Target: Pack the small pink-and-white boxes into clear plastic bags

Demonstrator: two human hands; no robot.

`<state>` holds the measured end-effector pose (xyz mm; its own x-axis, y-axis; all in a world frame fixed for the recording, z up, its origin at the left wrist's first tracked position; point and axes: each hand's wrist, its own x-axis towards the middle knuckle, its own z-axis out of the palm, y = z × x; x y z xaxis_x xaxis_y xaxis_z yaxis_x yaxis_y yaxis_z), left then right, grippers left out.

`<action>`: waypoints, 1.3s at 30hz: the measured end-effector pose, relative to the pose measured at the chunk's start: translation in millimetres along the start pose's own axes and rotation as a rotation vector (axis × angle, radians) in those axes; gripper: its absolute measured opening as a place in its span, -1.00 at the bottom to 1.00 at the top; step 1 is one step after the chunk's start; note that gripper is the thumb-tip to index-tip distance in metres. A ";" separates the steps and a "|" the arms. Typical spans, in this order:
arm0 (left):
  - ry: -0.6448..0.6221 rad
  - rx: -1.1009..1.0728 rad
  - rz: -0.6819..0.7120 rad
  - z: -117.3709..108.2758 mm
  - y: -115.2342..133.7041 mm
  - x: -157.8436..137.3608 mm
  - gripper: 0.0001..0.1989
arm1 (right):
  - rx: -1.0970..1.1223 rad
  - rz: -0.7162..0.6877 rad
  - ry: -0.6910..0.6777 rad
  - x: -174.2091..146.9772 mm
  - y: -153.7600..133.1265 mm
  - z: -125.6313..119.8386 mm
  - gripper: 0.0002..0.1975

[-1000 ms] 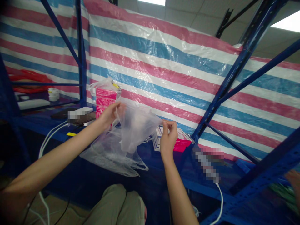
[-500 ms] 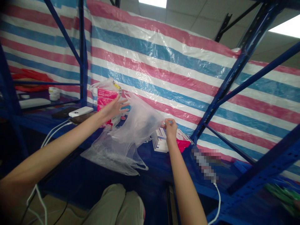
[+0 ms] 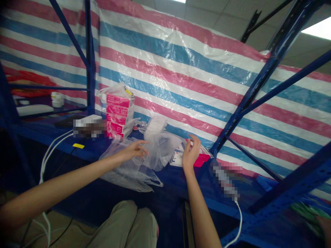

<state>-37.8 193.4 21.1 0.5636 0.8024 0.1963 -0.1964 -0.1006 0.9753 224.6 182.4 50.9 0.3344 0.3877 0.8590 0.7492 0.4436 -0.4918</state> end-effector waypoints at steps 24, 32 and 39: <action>0.153 0.470 0.210 -42.6 73.3 -0.6 -0.62 | 0.391 0.030 -0.100 8.1 -3.7 -24.6 -0.90; 0.530 1.102 0.634 -5.7 107.8 -5.6 -0.53 | 0.210 -0.139 -0.011 54.9 -59.3 -21.0 -0.85; 0.220 0.901 0.562 42.8 119.7 45.0 -0.55 | -0.119 -0.533 -0.078 71.7 -112.1 -4.5 -0.78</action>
<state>-1.6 192.3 151.0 0.4029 0.5855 0.7035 0.3304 -0.8098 0.4848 167.1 156.9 168.2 -0.1492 0.1950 0.9694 0.8641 0.5023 0.0320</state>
